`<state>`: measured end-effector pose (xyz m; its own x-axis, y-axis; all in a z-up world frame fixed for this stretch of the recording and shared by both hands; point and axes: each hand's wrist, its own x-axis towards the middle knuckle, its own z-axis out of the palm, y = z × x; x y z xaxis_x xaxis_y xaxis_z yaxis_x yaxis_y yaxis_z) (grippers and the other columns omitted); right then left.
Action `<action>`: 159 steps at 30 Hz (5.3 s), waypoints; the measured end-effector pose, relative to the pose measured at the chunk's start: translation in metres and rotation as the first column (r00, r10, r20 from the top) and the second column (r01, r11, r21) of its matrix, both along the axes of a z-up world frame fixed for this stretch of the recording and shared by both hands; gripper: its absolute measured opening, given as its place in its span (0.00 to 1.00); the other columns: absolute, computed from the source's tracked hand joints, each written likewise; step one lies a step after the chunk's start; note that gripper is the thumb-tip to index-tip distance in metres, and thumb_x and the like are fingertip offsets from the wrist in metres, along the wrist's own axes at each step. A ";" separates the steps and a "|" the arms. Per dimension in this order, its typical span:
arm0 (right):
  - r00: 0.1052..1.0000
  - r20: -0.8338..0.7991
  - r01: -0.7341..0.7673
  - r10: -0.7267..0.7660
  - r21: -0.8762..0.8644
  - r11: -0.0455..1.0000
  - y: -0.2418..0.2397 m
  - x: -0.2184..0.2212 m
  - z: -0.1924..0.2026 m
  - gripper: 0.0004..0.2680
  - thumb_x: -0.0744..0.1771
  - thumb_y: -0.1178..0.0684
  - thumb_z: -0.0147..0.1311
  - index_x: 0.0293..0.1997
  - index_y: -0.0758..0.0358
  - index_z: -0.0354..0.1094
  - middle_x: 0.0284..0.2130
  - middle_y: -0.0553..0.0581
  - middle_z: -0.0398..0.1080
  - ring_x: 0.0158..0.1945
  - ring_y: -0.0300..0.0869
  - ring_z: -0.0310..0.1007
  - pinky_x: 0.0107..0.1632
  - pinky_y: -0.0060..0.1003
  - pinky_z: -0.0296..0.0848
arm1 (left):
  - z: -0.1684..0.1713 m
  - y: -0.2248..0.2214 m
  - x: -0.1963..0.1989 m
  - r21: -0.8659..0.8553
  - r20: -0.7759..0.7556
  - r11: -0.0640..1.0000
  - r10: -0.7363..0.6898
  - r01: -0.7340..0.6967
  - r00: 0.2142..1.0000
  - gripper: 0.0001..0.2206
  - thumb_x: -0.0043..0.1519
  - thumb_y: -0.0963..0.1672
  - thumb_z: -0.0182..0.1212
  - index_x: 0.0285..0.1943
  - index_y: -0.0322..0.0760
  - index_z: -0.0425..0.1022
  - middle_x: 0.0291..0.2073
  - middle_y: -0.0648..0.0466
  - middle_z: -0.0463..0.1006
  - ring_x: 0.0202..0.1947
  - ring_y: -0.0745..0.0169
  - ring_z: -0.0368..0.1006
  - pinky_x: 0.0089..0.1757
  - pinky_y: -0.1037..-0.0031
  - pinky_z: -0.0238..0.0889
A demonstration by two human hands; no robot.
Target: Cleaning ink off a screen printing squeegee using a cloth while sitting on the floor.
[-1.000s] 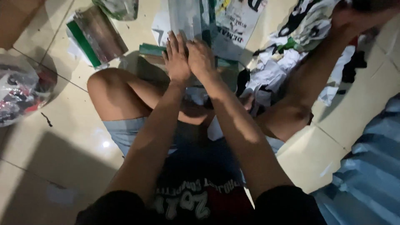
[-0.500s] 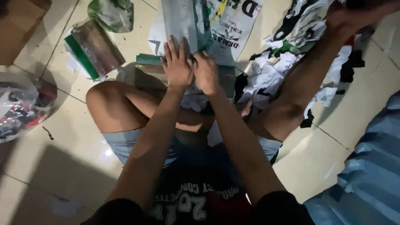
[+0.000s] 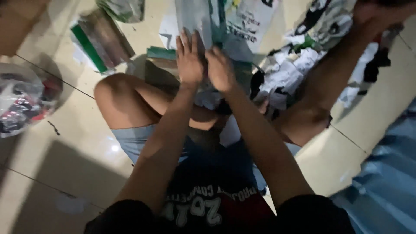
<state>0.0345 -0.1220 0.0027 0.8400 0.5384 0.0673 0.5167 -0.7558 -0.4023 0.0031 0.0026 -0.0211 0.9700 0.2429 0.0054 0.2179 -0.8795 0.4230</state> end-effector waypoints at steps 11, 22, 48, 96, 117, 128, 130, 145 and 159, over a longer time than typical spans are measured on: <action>0.643 -0.759 0.615 -0.100 0.434 0.658 -0.058 -0.047 0.015 0.18 0.65 0.49 0.59 0.60 0.61 0.63 0.53 0.61 0.70 0.49 0.48 0.76 0.51 0.42 0.74 | 0.010 0.006 0.004 -0.037 -0.121 0.999 0.001 -0.005 0.993 0.27 0.75 0.45 0.49 0.84 0.50 0.48 0.80 0.49 0.34 0.79 0.42 0.28 0.68 0.32 0.37; 0.672 -0.437 0.454 0.598 0.881 0.134 -0.086 -0.079 -0.057 0.27 0.70 0.37 0.57 0.72 0.66 0.53 0.63 0.56 0.51 0.64 0.47 0.60 0.69 0.46 0.64 | 0.049 -0.001 -0.025 -0.480 0.210 0.818 -0.242 0.315 0.947 0.20 0.60 0.36 0.49 0.62 0.27 0.72 0.57 0.37 0.77 0.60 0.38 0.71 0.61 0.60 0.59; 0.697 -0.712 0.593 0.090 0.642 0.486 -0.075 -0.063 0.014 0.11 0.69 0.53 0.57 0.55 0.60 0.61 0.35 0.52 0.68 0.33 0.34 0.69 0.34 0.30 0.80 | 0.049 0.009 -0.023 -0.639 0.072 0.666 -0.446 0.384 0.892 0.09 0.67 0.50 0.63 0.46 0.48 0.84 0.68 0.44 0.70 0.76 0.40 0.47 0.68 0.44 0.29; 0.978 -0.160 -0.115 0.132 0.113 0.987 -0.030 -0.018 0.037 0.10 0.67 0.65 0.45 0.49 0.63 0.73 0.43 0.64 0.74 0.48 0.58 0.73 0.51 0.51 0.70 | 0.029 0.009 -0.021 -0.105 0.248 0.964 -0.214 0.246 0.945 0.26 0.69 0.45 0.56 0.74 0.22 0.60 0.71 0.29 0.59 0.73 0.25 0.49 0.69 0.44 0.44; 0.946 0.238 0.229 -0.218 -0.016 0.973 0.022 0.008 0.023 0.05 0.67 0.60 0.52 0.41 0.55 0.73 0.36 0.58 0.74 0.41 0.53 0.74 0.46 0.48 0.71 | 0.020 0.006 -0.028 -0.165 0.119 0.973 -0.144 0.163 0.982 0.28 0.70 0.48 0.35 0.80 0.33 0.54 0.78 0.42 0.52 0.78 0.37 0.40 0.69 0.38 0.43; 0.981 -0.120 0.161 -0.151 0.080 0.984 -0.029 -0.097 0.037 0.09 0.67 0.59 0.47 0.49 0.56 0.70 0.43 0.61 0.68 0.44 0.57 0.69 0.45 0.51 0.69 | 0.021 0.007 -0.026 -0.194 0.211 0.968 -0.118 0.160 0.970 0.25 0.69 0.45 0.45 0.77 0.31 0.58 0.75 0.37 0.57 0.76 0.32 0.45 0.69 0.42 0.46; 0.982 -0.140 0.131 -0.125 0.035 0.991 -0.043 -0.114 0.046 0.11 0.67 0.59 0.49 0.52 0.56 0.74 0.48 0.61 0.70 0.48 0.60 0.70 0.48 0.55 0.69 | 0.019 0.004 -0.025 -0.216 0.193 0.967 -0.096 0.138 0.976 0.24 0.72 0.46 0.38 0.78 0.32 0.57 0.75 0.39 0.57 0.77 0.35 0.43 0.70 0.43 0.45; 0.517 -0.834 0.800 -0.192 0.391 0.455 -0.124 -0.066 0.023 0.11 0.66 0.53 0.63 0.52 0.56 0.70 0.48 0.61 0.75 0.43 0.46 0.82 0.41 0.36 0.85 | 0.035 -0.007 -0.016 -0.016 -0.138 0.992 -0.124 0.123 0.983 0.31 0.71 0.48 0.48 0.80 0.26 0.47 0.78 0.37 0.42 0.78 0.40 0.31 0.72 0.49 0.29; 0.988 0.070 0.118 -0.136 0.209 0.971 -0.028 -0.052 -0.006 0.02 0.64 0.65 0.46 0.33 0.65 0.58 0.31 0.63 0.59 0.34 0.55 0.62 0.36 0.47 0.59 | 0.043 -0.008 -0.024 0.132 -0.138 0.964 -0.214 0.233 0.967 0.28 0.78 0.52 0.34 0.84 0.39 0.42 0.79 0.37 0.36 0.78 0.36 0.28 0.72 0.42 0.30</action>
